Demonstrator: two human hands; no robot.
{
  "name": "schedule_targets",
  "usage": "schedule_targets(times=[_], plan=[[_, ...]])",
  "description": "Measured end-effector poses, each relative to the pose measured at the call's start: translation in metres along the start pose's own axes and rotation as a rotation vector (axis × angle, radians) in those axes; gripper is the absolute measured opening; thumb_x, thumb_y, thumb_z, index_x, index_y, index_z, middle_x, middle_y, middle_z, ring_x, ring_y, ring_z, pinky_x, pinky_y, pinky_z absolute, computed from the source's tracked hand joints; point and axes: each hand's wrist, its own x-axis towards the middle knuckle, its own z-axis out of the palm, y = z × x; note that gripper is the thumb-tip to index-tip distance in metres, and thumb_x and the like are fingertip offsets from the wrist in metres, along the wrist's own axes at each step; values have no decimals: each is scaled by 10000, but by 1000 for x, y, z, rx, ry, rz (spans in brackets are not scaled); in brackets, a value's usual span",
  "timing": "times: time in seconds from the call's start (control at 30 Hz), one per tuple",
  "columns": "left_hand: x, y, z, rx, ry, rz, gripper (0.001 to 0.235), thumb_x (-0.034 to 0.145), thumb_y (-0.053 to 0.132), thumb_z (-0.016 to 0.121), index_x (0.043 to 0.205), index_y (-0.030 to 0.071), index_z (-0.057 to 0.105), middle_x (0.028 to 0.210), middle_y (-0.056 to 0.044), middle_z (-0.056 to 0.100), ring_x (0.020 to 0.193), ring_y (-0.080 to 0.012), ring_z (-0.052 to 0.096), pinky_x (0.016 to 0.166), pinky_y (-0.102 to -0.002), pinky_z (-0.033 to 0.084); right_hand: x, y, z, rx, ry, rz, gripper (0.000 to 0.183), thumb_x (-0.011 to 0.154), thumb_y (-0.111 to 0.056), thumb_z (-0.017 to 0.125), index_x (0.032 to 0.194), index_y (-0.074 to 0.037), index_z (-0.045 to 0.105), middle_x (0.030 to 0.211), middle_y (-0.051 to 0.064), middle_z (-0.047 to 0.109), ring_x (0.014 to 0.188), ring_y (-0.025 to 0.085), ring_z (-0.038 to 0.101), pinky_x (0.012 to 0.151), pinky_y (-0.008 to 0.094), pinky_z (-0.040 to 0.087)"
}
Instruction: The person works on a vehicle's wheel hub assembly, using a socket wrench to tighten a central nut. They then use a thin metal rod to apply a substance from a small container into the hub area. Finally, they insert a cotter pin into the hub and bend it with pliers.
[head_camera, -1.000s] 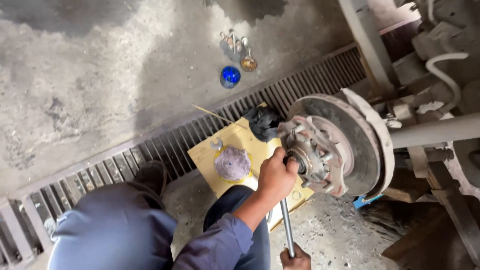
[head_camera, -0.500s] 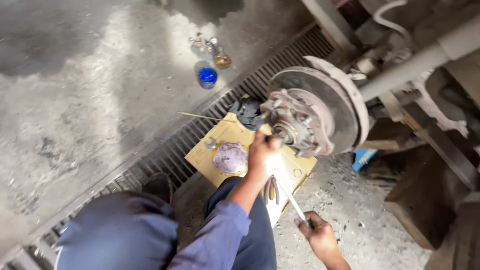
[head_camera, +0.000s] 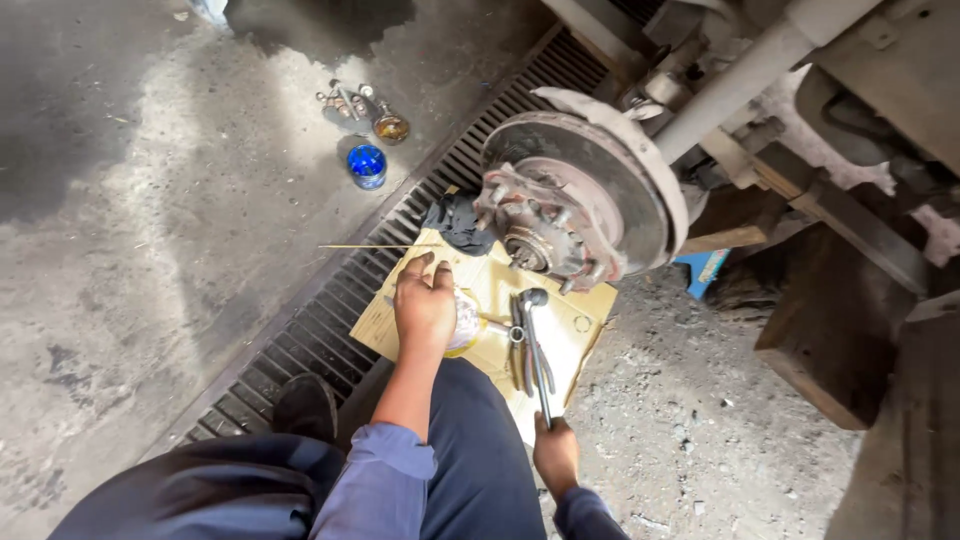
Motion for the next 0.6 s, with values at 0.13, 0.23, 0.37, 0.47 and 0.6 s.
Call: schedule_targets(times=[0.13,0.23,0.37,0.47,0.6], plan=[[-2,-4,-2,-302,125,115,354,926,303,680,1239,139,700,1089,-57,777,954,-170,772,884,-285,577,42,-10,46,-58,-5,18,445,1000,-407,446,1156,-30,622,1128,295,718,1078,515,642,937,559,468],[-12,32,-18,-250,94,224,377,915,358,674,1225,149,720,1177,-54,744,1011,-187,742,883,-318,562,59,-22,56,-155,-98,2,370,931,-208,468,1213,4,580,1193,292,700,1108,485,660,965,531,513],[-3,80,-15,-104,67,499,410,897,347,676,1230,111,705,1172,-132,710,990,-271,721,895,-404,538,46,-91,4,187,-3,-217,379,825,-197,631,1174,-110,753,1091,119,803,1031,282,743,930,358,537],[28,99,8,12,-7,561,598,846,487,753,1315,130,649,1290,-158,637,1200,-379,663,1003,-490,554,2,-171,-54,1282,-525,-331,502,999,-382,511,1353,-35,590,1226,152,720,963,264,734,807,396,600],[46,95,27,57,-82,501,350,964,405,632,1237,188,647,1135,-99,725,1108,-320,716,953,-470,573,9,-212,-89,1463,-672,-374,679,973,-645,505,1235,-39,665,1143,146,755,955,241,739,841,391,604]])
